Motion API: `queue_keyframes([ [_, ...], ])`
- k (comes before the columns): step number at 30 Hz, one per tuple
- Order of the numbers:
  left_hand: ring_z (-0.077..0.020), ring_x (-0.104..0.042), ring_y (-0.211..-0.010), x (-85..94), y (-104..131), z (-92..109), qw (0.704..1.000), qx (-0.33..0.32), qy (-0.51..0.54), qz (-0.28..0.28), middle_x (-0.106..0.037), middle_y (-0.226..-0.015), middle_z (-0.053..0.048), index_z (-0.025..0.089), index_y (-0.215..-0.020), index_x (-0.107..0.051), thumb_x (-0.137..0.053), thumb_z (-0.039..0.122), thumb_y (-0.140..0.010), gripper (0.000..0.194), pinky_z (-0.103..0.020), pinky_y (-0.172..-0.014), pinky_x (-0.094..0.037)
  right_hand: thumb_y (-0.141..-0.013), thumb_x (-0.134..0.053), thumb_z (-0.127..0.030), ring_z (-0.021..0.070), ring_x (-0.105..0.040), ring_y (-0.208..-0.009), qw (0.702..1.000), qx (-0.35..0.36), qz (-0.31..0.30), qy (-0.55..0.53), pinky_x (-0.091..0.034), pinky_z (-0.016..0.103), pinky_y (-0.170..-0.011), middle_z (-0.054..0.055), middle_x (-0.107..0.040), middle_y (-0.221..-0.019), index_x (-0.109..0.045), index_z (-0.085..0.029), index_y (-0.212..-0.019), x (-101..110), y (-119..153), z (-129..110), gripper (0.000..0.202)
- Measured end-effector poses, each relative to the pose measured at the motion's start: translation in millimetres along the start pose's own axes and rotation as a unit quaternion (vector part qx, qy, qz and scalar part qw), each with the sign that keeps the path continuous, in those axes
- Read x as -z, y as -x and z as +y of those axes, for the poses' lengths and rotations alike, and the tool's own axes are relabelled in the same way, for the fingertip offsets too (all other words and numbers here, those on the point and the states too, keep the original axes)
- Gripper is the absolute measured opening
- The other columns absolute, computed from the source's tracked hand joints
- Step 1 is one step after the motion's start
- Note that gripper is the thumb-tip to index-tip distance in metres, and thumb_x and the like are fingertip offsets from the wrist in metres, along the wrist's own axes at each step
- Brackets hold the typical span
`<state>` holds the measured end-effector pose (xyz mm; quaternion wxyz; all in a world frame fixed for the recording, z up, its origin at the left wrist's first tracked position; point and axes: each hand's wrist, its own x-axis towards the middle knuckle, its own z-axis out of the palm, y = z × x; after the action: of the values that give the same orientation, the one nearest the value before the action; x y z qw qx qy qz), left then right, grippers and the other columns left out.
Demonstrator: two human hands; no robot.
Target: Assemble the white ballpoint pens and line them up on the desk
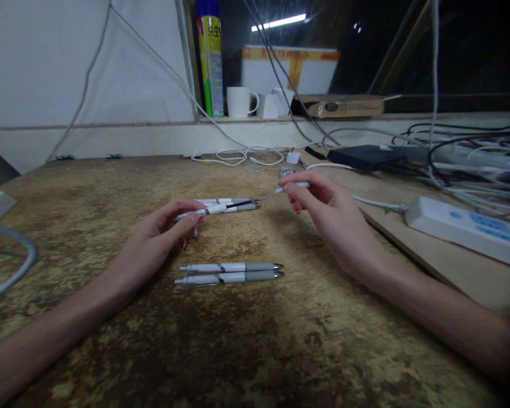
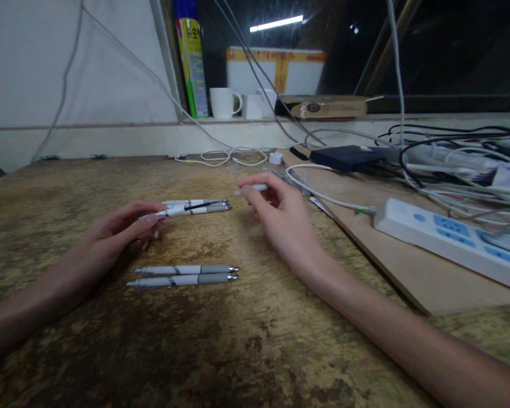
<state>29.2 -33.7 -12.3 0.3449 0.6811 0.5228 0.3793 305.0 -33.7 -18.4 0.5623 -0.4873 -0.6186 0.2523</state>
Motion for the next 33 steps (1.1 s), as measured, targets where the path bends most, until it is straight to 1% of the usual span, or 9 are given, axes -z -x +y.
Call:
queue_keyframes([
  [4,-0.0156,-0.054,-0.07,0.0,0,0,1.0,-0.005,-0.001,-0.004,-0.064,-0.084,-0.002,0.023,-0.117,-0.072,-0.066,0.052,-0.091,0.039,-0.025,-0.058,-0.041,-0.092,-0.066,-0.045,0.0164,-0.052,-0.069,1.0,-0.004,0.014,-0.01,-0.041,0.031,-0.065,0.0,-0.058,-0.073,-0.073,-0.023,-0.101,2,-3,3,0.025],
  [6,-0.0155,-0.054,-0.069,0.0,0,0,1.0,-0.004,0.001,-0.004,-0.064,-0.084,-0.002,0.023,-0.117,-0.072,-0.067,0.052,-0.091,0.039,-0.025,-0.058,-0.041,-0.091,-0.067,-0.05,0.0168,-0.052,-0.068,1.0,-0.009,0.003,-0.008,-0.039,0.03,-0.063,0.0,-0.056,-0.069,-0.073,-0.023,-0.1,3,-4,4,0.029],
  [10,-0.0166,-0.055,-0.07,-0.1,1,1,1.0,-0.003,0.001,0.008,-0.066,-0.082,-0.003,0.024,-0.115,-0.073,-0.067,0.053,-0.09,0.039,-0.026,-0.057,-0.041,-0.094,-0.06,-0.06,0.0166,-0.05,-0.063,0.997,-0.033,-0.077,0.0,-0.036,0.03,-0.059,0.001,-0.054,-0.064,-0.075,-0.02,-0.094,4,-3,3,0.042],
  [13,-0.0175,-0.057,-0.073,-0.3,1,1,1.0,-0.009,-0.008,0.007,-0.067,-0.084,-0.003,0.025,-0.114,-0.074,-0.067,0.053,-0.09,0.038,-0.027,-0.06,-0.043,-0.097,-0.053,-0.062,0.0151,-0.047,-0.059,0.989,-0.059,-0.136,0.005,-0.033,0.029,-0.056,0.001,-0.053,-0.062,-0.075,-0.018,-0.088,1,0,0,0.049],
  [17,-0.0187,-0.06,-0.078,-1.4,1,3,1.0,-0.016,-0.013,0.006,-0.071,-0.091,-0.004,0.025,-0.113,-0.074,-0.067,0.053,-0.089,0.037,-0.028,-0.064,-0.045,-0.097,-0.054,-0.061,0.0133,-0.041,-0.054,0.982,-0.067,-0.176,0.015,-0.027,0.029,-0.052,-0.001,-0.05,-0.058,-0.075,-0.019,-0.087,-3,4,-5,0.048],
  [21,-0.0199,-0.061,-0.083,-2.5,2,6,0.999,-0.032,-0.016,-0.016,-0.072,-0.099,-0.005,0.024,-0.112,-0.074,-0.067,0.053,-0.089,0.038,-0.028,-0.067,-0.047,-0.094,-0.06,-0.059,0.0127,-0.038,-0.052,0.98,-0.057,-0.186,0.029,-0.023,0.028,-0.05,-0.003,-0.048,-0.057,-0.075,-0.021,-0.087,-4,6,-8,0.041],
  [25,-0.018,-0.059,-0.077,-2.8,3,7,0.999,-0.034,-0.025,-0.028,-0.071,-0.095,-0.004,0.025,-0.115,-0.073,-0.066,0.052,-0.09,0.037,-0.027,-0.064,-0.046,-0.096,-0.057,-0.058,0.0134,-0.041,-0.055,0.982,-0.047,-0.183,0.031,-0.025,0.028,-0.051,-0.002,-0.049,-0.059,-0.074,-0.021,-0.086,-3,5,-7,0.042],
  [29,-0.0184,-0.06,-0.08,-2.9,4,7,0.999,-0.037,-0.016,-0.029,-0.071,-0.098,-0.004,0.025,-0.114,-0.073,-0.066,0.05,-0.091,0.035,-0.028,-0.066,-0.047,-0.096,-0.057,-0.057,0.0142,-0.043,-0.056,0.982,-0.041,-0.18,0.026,-0.027,0.028,-0.051,-0.002,-0.05,-0.059,-0.074,-0.02,-0.085,-3,4,-7,0.042],
  [33,-0.0181,-0.059,-0.076,-2.5,5,6,0.999,-0.038,-0.015,-0.025,-0.068,-0.09,-0.003,0.024,-0.116,-0.072,-0.066,0.051,-0.091,0.037,-0.028,-0.064,-0.046,-0.099,-0.05,-0.056,0.0151,-0.047,-0.058,0.981,-0.042,-0.187,0.017,-0.031,0.028,-0.054,0.0,-0.052,-0.06,-0.076,-0.019,-0.085,-3,4,-8,0.047],
])
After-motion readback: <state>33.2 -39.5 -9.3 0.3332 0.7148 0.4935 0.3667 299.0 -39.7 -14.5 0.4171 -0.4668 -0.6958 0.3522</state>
